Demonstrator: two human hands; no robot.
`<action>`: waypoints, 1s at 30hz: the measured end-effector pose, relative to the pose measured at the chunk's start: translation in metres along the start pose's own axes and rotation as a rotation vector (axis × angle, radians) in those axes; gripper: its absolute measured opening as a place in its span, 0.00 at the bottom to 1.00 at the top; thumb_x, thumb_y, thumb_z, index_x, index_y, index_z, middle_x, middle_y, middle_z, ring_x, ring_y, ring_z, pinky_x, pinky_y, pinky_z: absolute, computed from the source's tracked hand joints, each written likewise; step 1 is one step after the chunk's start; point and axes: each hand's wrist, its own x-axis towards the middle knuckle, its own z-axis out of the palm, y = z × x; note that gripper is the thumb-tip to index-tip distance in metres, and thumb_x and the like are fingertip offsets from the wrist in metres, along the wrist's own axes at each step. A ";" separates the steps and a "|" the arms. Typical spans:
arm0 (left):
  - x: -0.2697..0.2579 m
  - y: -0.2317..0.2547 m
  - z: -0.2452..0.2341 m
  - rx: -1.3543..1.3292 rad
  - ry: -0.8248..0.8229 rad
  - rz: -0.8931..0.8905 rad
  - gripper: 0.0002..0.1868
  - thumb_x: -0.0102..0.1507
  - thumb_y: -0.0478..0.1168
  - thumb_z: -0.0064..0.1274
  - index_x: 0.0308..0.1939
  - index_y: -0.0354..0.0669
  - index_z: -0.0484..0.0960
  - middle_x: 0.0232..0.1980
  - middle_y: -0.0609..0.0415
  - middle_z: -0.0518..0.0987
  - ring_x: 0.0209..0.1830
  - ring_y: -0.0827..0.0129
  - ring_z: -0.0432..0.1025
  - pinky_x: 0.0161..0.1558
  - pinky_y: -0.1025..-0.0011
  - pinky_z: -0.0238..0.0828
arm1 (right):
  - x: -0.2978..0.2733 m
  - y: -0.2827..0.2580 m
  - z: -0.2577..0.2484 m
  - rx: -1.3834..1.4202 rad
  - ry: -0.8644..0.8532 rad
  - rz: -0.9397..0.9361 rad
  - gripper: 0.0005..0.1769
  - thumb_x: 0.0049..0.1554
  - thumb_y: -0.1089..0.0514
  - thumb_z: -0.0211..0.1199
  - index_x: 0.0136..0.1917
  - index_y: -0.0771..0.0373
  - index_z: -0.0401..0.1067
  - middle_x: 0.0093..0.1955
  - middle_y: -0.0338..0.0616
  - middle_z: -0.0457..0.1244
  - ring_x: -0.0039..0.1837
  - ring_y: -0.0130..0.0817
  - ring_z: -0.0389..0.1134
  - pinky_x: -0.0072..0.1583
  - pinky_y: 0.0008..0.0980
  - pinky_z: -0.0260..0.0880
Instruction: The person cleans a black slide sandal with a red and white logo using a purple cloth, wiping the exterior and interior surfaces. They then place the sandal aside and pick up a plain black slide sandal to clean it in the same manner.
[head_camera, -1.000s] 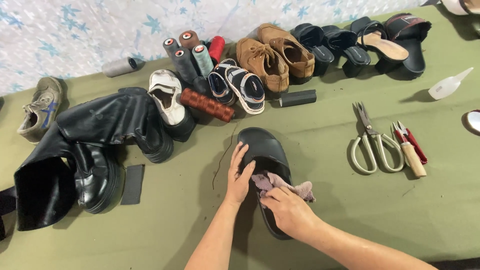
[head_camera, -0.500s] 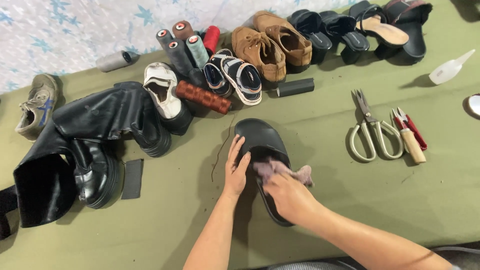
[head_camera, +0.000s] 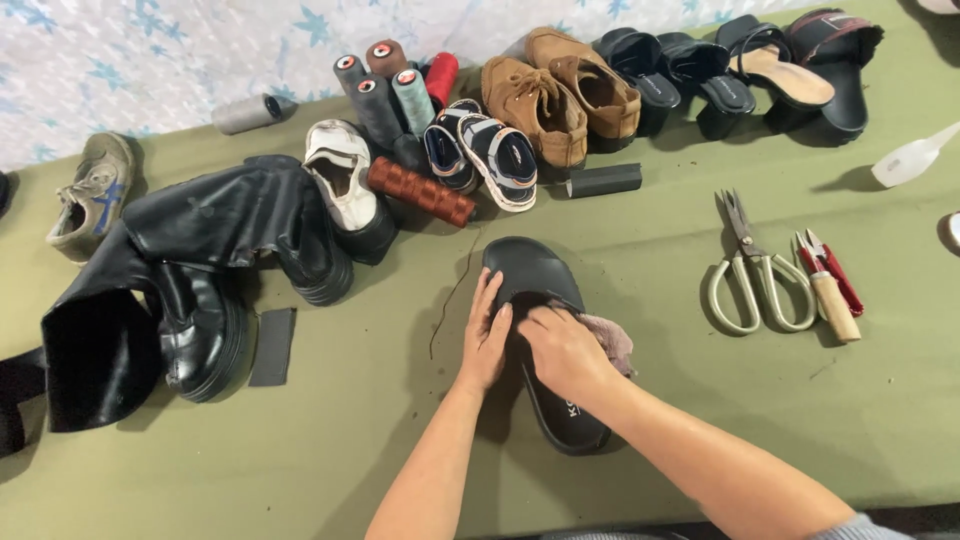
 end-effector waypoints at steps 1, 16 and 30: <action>0.001 -0.002 0.000 0.009 0.001 0.000 0.28 0.73 0.48 0.43 0.78 0.50 0.64 0.82 0.35 0.50 0.82 0.39 0.42 0.77 0.42 0.38 | 0.000 -0.013 -0.025 0.057 -0.008 0.013 0.12 0.59 0.60 0.50 0.50 0.59 0.74 0.50 0.49 0.64 0.51 0.48 0.68 0.51 0.41 0.71; 0.003 0.014 0.001 0.007 -0.003 -0.084 0.30 0.70 0.53 0.43 0.75 0.51 0.65 0.84 0.51 0.53 0.85 0.63 0.47 0.78 0.56 0.47 | -0.033 -0.044 -0.051 0.238 0.026 0.030 0.13 0.56 0.71 0.54 0.51 0.64 0.76 0.47 0.44 0.64 0.44 0.42 0.64 0.52 0.38 0.69; 0.002 0.018 0.001 -0.002 -0.022 -0.110 0.32 0.69 0.54 0.44 0.76 0.52 0.63 0.85 0.53 0.50 0.85 0.63 0.45 0.78 0.56 0.45 | -0.034 -0.044 -0.052 0.234 0.023 0.028 0.13 0.57 0.71 0.53 0.50 0.64 0.76 0.46 0.45 0.64 0.43 0.42 0.63 0.50 0.37 0.68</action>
